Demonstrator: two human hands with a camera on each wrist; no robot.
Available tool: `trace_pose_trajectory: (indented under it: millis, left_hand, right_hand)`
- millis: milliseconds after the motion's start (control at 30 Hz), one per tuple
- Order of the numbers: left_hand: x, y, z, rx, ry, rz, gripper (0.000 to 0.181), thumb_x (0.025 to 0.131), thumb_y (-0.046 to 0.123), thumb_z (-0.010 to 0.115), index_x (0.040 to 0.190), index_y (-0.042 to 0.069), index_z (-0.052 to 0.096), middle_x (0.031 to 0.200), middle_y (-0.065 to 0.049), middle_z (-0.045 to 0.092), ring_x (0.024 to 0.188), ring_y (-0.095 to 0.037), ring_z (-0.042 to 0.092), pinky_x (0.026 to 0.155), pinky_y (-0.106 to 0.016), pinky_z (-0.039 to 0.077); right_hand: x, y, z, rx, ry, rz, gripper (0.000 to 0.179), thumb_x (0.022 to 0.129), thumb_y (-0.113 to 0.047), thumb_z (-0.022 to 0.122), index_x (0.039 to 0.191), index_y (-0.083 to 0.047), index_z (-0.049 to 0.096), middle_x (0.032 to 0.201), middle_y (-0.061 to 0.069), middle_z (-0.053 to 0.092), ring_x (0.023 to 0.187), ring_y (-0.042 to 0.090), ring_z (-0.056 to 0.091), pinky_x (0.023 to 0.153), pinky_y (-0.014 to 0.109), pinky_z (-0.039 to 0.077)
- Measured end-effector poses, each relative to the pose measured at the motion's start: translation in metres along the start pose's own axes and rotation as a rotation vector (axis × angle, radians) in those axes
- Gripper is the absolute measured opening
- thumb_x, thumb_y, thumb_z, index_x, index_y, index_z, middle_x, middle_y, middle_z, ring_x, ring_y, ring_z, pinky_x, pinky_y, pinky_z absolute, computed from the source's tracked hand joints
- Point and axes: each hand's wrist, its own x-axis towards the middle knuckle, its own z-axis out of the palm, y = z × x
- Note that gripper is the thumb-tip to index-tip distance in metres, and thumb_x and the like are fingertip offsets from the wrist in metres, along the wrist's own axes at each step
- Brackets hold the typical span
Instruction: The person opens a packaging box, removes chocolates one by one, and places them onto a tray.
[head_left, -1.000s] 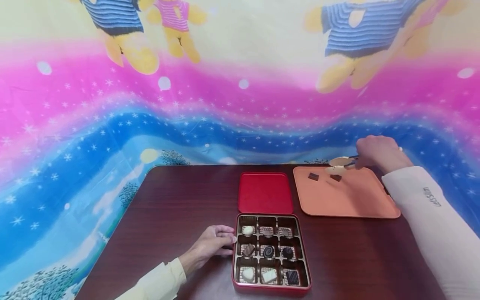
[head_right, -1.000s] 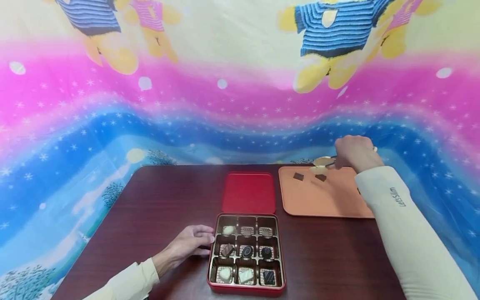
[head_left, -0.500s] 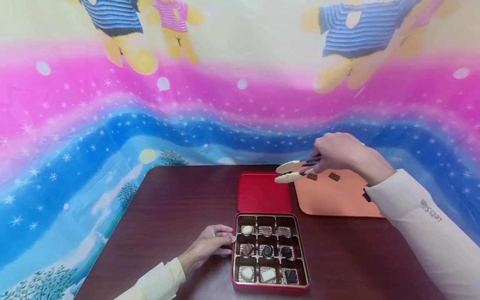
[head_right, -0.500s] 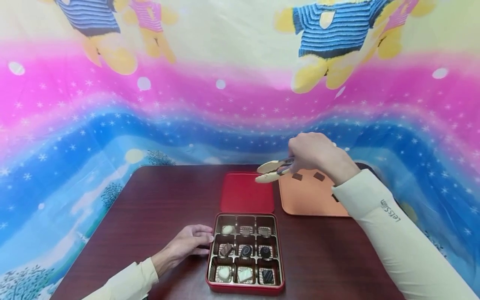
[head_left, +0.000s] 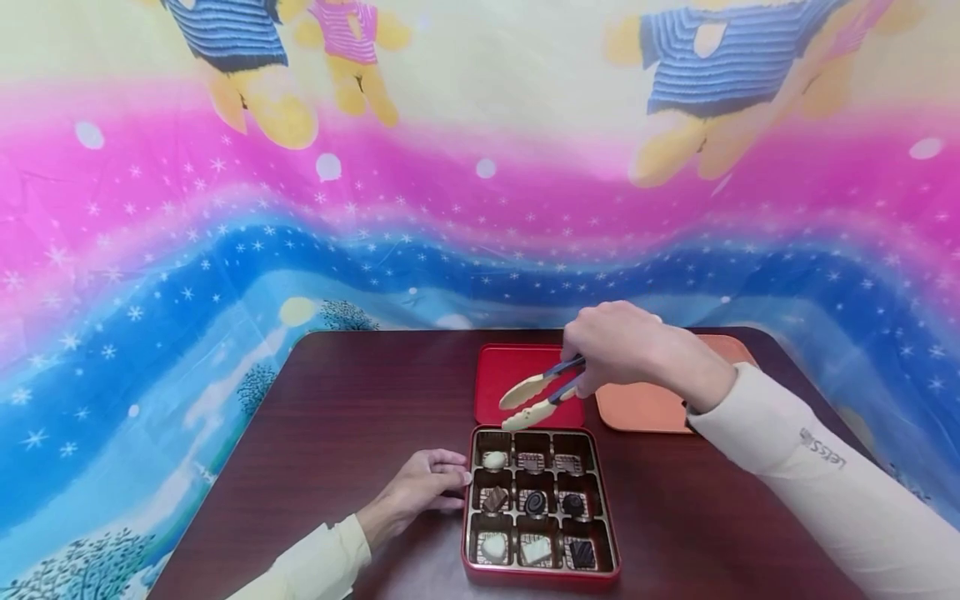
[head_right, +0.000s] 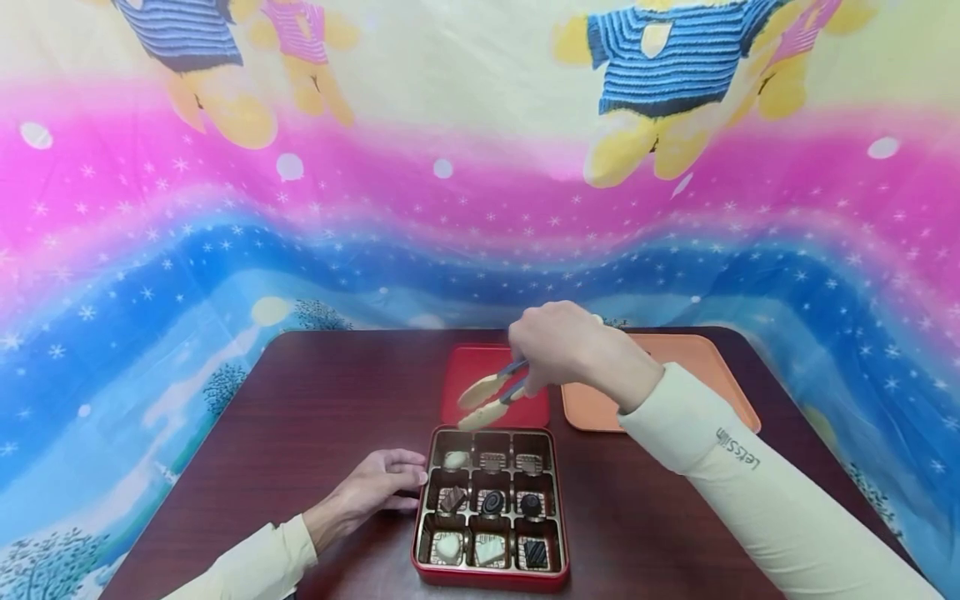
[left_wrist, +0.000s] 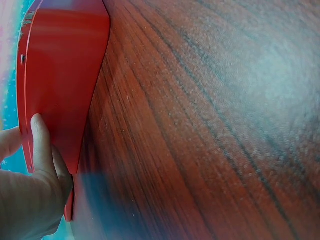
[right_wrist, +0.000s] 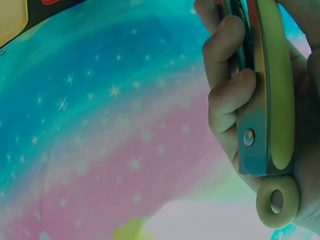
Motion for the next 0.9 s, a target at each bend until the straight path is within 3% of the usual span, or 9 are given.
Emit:
trace_pose_trajectory:
  millis: [300,500,733,900]
  left_hand:
    - [0.001,0.001,-0.001,-0.002,0.0,-0.001,0.044,0.088,0.003,0.067,0.125,-0.015,0.05,0.102,-0.014,0.067,0.084,-0.015,0.065,0.076,-0.036,0.064]
    - [0.001,0.0,-0.002,-0.006,0.0,0.0,0.045,0.088,0.002,0.067,0.125,-0.016,0.05,0.102,-0.015,0.068,0.084,-0.015,0.066,0.076,-0.036,0.064]
    - [0.002,-0.002,-0.001,-0.004,-0.008,-0.003,0.046,0.088,0.002,0.067,0.126,-0.016,0.05,0.106,-0.018,0.067,0.087,-0.017,0.066,0.078,-0.039,0.064]
    - [0.002,-0.002,0.0,-0.009,-0.014,-0.001,0.045,0.088,0.002,0.066,0.126,-0.016,0.049,0.106,-0.018,0.067,0.087,-0.017,0.065,0.079,-0.039,0.064]
  right_hand:
    - [0.016,-0.022,0.019,-0.06,-0.054,-0.018,0.027,0.07,-0.027,0.085,0.059,-0.027,0.06,0.057,-0.011,0.05,0.056,0.011,0.036,0.047,0.025,0.033]
    - [0.027,-0.035,0.025,-0.139,-0.034,-0.027,0.038,0.068,-0.023,0.079,0.053,-0.024,0.045,0.056,-0.009,0.035,0.056,0.012,0.027,0.045,0.027,0.024]
    - [0.036,-0.047,0.03,-0.235,-0.03,-0.041,0.032,0.065,-0.018,0.077,0.057,-0.022,0.046,0.056,-0.009,0.04,0.055,0.013,0.027,0.043,0.027,0.027]
    - [0.043,-0.058,0.027,-0.295,-0.05,-0.033,0.038,0.066,-0.017,0.075,0.056,-0.022,0.039,0.057,-0.008,0.033,0.056,0.014,0.026,0.042,0.029,0.027]
